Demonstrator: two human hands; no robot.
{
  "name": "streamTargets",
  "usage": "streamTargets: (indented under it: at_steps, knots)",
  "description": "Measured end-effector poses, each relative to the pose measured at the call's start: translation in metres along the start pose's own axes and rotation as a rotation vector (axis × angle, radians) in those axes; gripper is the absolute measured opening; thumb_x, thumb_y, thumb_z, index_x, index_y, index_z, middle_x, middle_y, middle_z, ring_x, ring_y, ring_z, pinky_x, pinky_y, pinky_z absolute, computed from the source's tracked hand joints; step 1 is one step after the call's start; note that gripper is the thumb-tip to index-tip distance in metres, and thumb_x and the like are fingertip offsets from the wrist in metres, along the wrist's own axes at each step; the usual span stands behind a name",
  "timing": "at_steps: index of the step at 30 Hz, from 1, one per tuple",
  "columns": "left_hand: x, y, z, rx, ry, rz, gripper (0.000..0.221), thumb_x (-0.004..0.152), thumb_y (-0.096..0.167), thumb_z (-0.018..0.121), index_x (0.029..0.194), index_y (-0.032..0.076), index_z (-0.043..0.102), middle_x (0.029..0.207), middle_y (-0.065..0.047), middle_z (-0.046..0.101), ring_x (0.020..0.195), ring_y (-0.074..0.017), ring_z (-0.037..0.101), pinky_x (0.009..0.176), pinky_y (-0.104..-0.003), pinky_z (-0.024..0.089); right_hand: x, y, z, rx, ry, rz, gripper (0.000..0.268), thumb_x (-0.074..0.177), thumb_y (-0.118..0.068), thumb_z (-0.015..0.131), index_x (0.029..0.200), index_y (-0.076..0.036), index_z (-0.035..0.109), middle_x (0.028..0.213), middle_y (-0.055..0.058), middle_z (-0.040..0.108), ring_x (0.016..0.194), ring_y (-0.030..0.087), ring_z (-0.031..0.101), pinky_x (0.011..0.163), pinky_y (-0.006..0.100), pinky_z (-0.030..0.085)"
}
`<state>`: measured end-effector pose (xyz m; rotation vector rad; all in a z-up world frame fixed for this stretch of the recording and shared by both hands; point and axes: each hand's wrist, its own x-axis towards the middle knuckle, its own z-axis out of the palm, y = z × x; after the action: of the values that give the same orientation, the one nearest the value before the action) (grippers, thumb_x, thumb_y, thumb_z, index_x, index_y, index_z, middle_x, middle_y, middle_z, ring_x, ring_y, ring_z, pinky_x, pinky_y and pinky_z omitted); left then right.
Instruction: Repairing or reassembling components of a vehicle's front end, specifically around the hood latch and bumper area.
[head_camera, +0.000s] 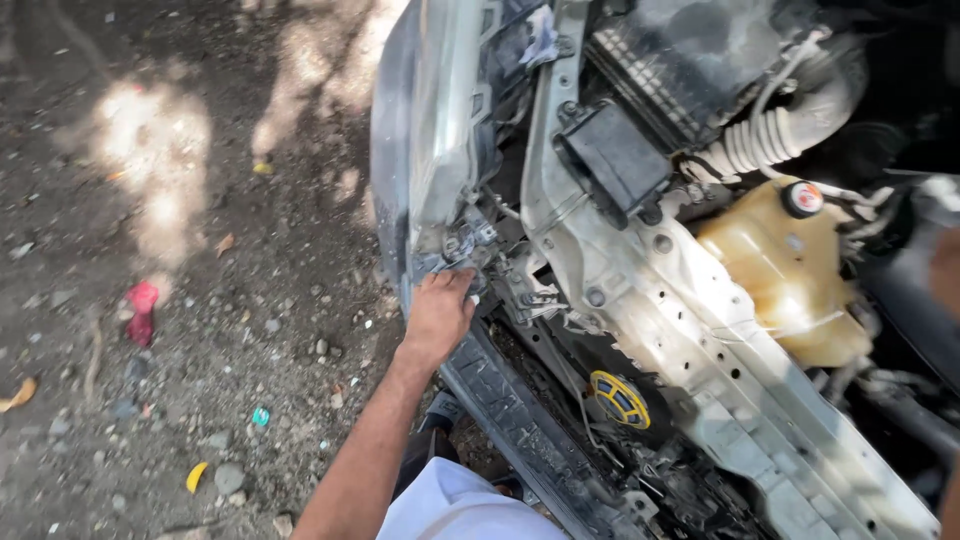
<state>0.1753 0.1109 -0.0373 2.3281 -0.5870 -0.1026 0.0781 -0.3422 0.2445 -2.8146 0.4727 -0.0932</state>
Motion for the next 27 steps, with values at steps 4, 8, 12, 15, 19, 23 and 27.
streamTargets:
  at_steps: [4,8,12,15,19,23,27]
  knots:
    - [0.011,-0.019,0.022,0.010,-0.072,0.036,0.041,0.081,0.011,0.069,0.121,0.013,0.073,0.111,-0.011,0.069,0.106,-0.0356,0.063,0.092,-0.048,0.052,-0.055,-0.023,0.034,0.072,0.175,0.030,0.023,0.100,-0.011,0.058,0.115,0.001,0.070,0.100,0.011,0.069,0.087,0.023,0.066,0.080,0.035,0.052]
    - [0.016,-0.033,0.030,-0.063,0.077,0.152,0.037,0.076,0.008,0.068,0.112,0.012,0.076,0.106,-0.010,0.072,0.102,-0.0357,0.064,0.086,-0.049,0.053,-0.092,-0.093,0.097,0.638,-0.160,0.358,0.022,0.097,-0.018,0.053,0.105,-0.005,0.068,0.081,0.000,0.064,0.065,0.009,0.057,0.057,0.026,0.050]
    - [0.016,-0.046,0.041,-0.056,0.072,0.145,0.030,0.082,0.007,0.067,0.107,0.016,0.080,0.098,-0.010,0.072,0.097,-0.0337,0.066,0.088,-0.045,0.055,-0.115,-0.127,0.152,1.389,-0.379,0.326,0.020,0.100,-0.017,0.055,0.101,0.001,0.062,0.070,0.006,0.057,0.050,0.014,0.046,0.043,0.028,0.033]
    - [0.013,-0.047,0.045,-0.042,0.090,0.176,0.028,0.081,0.007,0.068,0.105,0.015,0.080,0.097,-0.009,0.072,0.098,-0.0334,0.067,0.089,-0.045,0.055,-0.132,-0.159,0.168,1.664,-0.449,0.242,0.020,0.100,-0.015,0.056,0.103,0.004,0.061,0.070,0.006,0.057,0.050,0.014,0.046,0.045,0.030,0.036]
    - [0.010,-0.028,0.025,-0.030,0.071,0.132,0.029,0.078,0.009,0.070,0.105,0.014,0.079,0.100,-0.011,0.072,0.100,-0.0359,0.066,0.086,-0.047,0.054,-0.147,-0.182,0.190,2.046,-0.598,0.082,0.023,0.109,-0.016,0.058,0.112,0.006,0.061,0.073,0.007,0.059,0.055,0.015,0.050,0.053,0.033,0.041]
    - [0.013,-0.036,0.024,-0.052,-0.041,0.122,0.032,0.080,0.010,0.070,0.110,0.015,0.078,0.105,-0.010,0.071,0.103,-0.0349,0.066,0.089,-0.046,0.054,-0.150,-0.225,0.190,2.037,-0.441,0.219,0.024,0.099,-0.015,0.062,0.119,-0.003,0.061,0.084,0.009,0.067,0.071,0.020,0.062,0.074,0.039,0.054]
    - [0.019,-0.057,0.020,-0.141,-0.089,0.252,0.041,0.079,0.009,0.069,0.119,0.012,0.074,0.109,-0.012,0.072,0.105,-0.0349,0.066,0.094,-0.045,0.054,-0.134,-0.221,0.234,1.859,-0.220,0.199,0.029,0.093,-0.008,0.066,0.122,-0.001,0.064,0.107,0.014,0.075,0.099,0.027,0.072,0.090,0.043,0.057]
